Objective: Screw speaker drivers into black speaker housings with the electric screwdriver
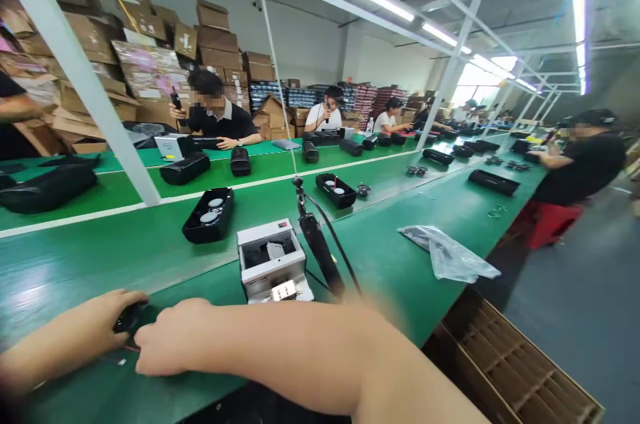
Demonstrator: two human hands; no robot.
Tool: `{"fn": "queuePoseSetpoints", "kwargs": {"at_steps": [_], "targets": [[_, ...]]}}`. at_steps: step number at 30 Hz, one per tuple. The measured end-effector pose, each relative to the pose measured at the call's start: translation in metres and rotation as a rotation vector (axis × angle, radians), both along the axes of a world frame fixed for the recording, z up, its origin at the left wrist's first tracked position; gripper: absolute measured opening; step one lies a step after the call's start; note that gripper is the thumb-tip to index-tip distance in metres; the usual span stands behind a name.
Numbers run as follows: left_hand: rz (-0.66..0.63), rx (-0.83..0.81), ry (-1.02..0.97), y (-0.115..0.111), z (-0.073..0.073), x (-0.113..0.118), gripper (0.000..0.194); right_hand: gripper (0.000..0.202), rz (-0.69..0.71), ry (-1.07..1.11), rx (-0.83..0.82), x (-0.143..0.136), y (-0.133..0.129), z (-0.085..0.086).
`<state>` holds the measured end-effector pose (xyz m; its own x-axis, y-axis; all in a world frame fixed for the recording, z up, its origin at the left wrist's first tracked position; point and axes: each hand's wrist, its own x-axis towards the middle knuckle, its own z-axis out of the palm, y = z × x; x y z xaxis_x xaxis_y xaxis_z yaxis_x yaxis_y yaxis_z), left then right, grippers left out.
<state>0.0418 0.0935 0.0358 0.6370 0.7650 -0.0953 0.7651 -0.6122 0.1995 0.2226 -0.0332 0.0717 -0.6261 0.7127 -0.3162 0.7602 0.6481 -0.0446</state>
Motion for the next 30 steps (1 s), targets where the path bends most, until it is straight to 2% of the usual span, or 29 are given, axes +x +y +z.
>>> {"fn": "queuePoseSetpoints", "kwargs": {"at_steps": [3, 5, 8, 10, 13, 16, 19, 21, 23, 26, 30], "targets": [[0.06, 0.013, -0.059, -0.003, 0.005, -0.005, 0.029, 0.038, -0.082, 0.001, -0.028, 0.006, 0.0, 0.002], [0.151, 0.036, -0.092, -0.015, 0.011, -0.008, 0.036, 0.038, -0.101, -0.017, -0.034, 0.011, -0.003, 0.003], [0.298, 0.099, -0.158, -0.049, 0.02, -0.02, 0.062, 0.038, -0.092, -0.061, -0.044, 0.018, -0.008, 0.005], [0.368, 0.121, -0.21, -0.082, 0.021, -0.031, 0.066, 0.037, -0.064, -0.082, -0.037, 0.022, -0.012, 0.004], [0.414, 0.08, -0.288, -0.137, 0.005, -0.044, 0.048, 0.039, -0.055, -0.059, 0.025, 0.024, -0.022, -0.003], [0.478, 0.074, -0.393, -0.185, -0.03, -0.046, 0.038, 0.041, -0.073, -0.006, 0.07, 0.022, -0.033, -0.019], [0.544, 0.163, -0.525, -0.221, -0.065, -0.043, 0.039, 0.04, -0.081, 0.035, 0.055, 0.022, -0.044, -0.033], [0.554, 0.185, -0.568, -0.239, -0.078, -0.044, 0.035, 0.041, -0.063, 0.056, 0.018, 0.026, -0.05, -0.039], [0.551, 0.168, -0.572, -0.254, -0.081, -0.049, 0.029, 0.043, -0.038, 0.074, -0.031, 0.034, -0.054, -0.04], [0.539, 0.139, -0.571, -0.275, -0.077, -0.063, 0.033, 0.045, -0.023, 0.087, -0.121, 0.044, -0.056, -0.038], [0.576, 0.133, -0.631, -0.294, -0.073, -0.08, 0.017, 0.042, -0.059, 0.127, -0.195, 0.044, -0.05, -0.032]]}}
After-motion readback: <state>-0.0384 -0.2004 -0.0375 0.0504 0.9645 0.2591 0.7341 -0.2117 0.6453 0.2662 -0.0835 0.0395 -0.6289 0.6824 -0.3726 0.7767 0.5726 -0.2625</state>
